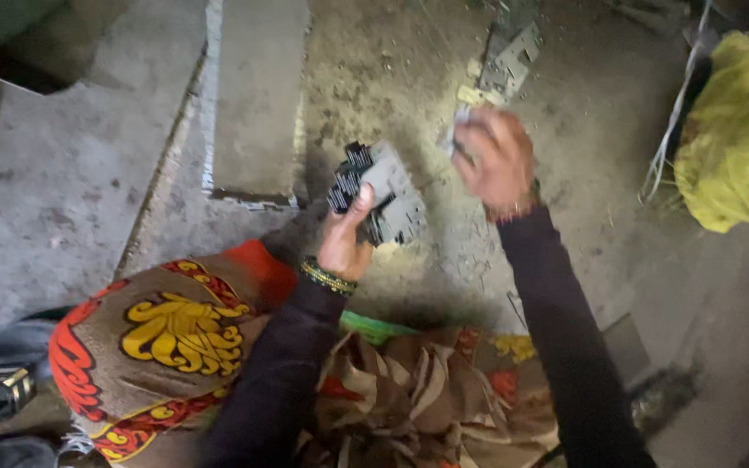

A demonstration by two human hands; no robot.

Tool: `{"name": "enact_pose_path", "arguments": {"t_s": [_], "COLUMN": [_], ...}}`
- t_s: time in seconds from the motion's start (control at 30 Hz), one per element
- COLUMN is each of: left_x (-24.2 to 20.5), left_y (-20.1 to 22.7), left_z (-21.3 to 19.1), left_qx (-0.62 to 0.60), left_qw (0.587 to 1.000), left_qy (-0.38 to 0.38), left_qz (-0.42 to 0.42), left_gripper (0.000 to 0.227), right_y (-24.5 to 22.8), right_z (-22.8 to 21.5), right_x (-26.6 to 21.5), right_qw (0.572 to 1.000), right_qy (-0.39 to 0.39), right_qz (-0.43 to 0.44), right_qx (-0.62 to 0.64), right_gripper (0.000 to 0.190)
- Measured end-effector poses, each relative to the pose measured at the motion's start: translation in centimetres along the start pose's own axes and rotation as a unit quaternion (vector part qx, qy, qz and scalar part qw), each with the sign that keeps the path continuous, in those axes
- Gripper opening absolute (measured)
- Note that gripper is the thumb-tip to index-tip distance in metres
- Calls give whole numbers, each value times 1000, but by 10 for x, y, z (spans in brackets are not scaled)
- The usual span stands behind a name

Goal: The person sweeps small metal pieces into a pile using a broom and a flat metal sheet, then uses a thin metal rod to gather and move the pieces. Finally, they pick up the metal pieces by hand and stack them into a neat pile.

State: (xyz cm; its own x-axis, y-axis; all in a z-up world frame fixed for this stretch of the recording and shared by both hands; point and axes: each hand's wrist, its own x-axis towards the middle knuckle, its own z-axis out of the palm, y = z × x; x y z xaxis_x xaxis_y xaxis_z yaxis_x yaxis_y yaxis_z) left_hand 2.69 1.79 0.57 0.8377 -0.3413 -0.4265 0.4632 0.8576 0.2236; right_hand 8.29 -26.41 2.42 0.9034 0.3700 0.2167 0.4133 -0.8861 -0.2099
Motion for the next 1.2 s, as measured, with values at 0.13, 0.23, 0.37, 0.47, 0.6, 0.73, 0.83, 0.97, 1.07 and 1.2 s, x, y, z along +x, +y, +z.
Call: {"name": "enact_pose_path", "arguments": {"t_s": [0.13, 0.23, 0.37, 0.47, 0.6, 0.73, 0.83, 0.97, 1.07, 1.2], "left_x": [-1, -4, 1, 0, -2, -5, -5, 2, 9, 10], "left_y": [7, 10, 12, 6, 4, -5, -7, -2, -1, -3], "left_z": [-1, 3, 5, 5, 7, 2, 0, 3, 5, 0], "left_qx": [-1, -62, -114, -67, -49, -44, -74, -63, -39, -50], "left_qw": [999, 995, 985, 989, 988, 994, 991, 994, 997, 996], "left_qy": [8, -19, -69, -77, -65, -4, -8, 40, 52, 56], "left_qz": [-32, -74, -111, -105, -133, -103, -115, -83, -48, -47], "left_gripper": [55, 59, 69, 66, 62, 54, 52, 46, 47, 45], "right_y": [108, 185, 221, 176, 74, 47, 97, 159, 183, 166], "right_z": [75, 105, 111, 100, 74, 49, 56, 87, 92, 83], "right_x": [81, 107, 110, 82, 38, 33, 81, 132, 142, 113], "right_qw": [978, 946, 938, 890, 878, 844, 828, 937, 940, 929], "right_qy": [-46, -97, -145, -220, -250, -317, -310, -141, -125, -190], "right_qz": [191, 295, 262, 343, 359, 416, 439, 250, 131, 214], "right_qx": [-72, -93, -176, -204, -192, -121, -160, -198, -289, -236], "right_gripper": [64, 76, 75, 67, 86, 63, 42, 69, 49, 68]}}
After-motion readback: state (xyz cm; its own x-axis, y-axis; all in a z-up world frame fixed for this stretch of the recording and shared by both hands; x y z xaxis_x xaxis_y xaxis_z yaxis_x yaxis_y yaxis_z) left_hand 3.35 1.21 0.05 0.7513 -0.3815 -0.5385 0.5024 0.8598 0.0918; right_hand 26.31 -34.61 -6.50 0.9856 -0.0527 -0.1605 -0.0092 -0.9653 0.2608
